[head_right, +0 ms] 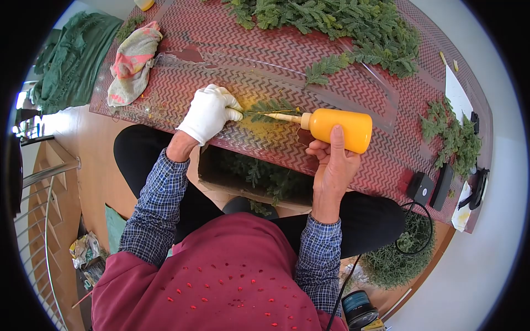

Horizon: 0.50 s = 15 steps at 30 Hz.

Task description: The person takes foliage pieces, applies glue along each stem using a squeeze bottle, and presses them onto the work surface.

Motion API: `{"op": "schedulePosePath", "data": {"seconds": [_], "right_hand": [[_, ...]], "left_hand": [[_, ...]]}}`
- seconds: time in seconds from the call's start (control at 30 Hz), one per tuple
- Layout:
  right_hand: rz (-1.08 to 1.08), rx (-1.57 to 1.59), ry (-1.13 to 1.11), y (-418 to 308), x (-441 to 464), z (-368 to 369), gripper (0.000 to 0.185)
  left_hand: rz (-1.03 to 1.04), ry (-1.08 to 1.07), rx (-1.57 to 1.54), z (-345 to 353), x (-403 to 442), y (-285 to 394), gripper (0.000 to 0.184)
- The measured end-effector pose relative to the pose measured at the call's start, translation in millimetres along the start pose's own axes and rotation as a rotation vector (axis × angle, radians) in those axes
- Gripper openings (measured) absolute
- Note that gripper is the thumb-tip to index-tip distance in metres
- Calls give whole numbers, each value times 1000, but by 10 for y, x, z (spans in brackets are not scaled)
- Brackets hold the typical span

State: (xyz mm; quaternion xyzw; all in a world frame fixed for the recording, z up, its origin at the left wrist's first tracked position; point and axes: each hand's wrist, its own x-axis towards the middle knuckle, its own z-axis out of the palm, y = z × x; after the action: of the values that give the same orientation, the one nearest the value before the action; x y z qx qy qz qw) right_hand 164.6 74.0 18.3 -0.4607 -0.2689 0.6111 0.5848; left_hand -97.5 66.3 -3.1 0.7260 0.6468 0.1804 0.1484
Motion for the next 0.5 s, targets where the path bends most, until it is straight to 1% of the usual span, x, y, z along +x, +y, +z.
{"op": "schedulePosePath", "data": {"seconds": [0.17, 0.23, 0.4, 0.47, 0.5], "right_hand": [[-1, 9, -8, 12, 32, -40, 22], [-21, 3, 28, -19, 36, -72, 21], [-21, 32, 52, -216, 40, -207, 23], [-8, 83, 52, -356, 64, -320, 27], [-14, 87, 53, -435, 75, -397, 27]], "left_hand": [[-9, -12, -18, -5, 3, -4, 16], [-1, -3, -10, 0, -1, -13, 16], [17, 16, 9, -61, -57, 57, 18], [-12, -27, -111, -124, -164, 143, 17], [-5, -26, -107, -151, -247, 209, 17]]}}
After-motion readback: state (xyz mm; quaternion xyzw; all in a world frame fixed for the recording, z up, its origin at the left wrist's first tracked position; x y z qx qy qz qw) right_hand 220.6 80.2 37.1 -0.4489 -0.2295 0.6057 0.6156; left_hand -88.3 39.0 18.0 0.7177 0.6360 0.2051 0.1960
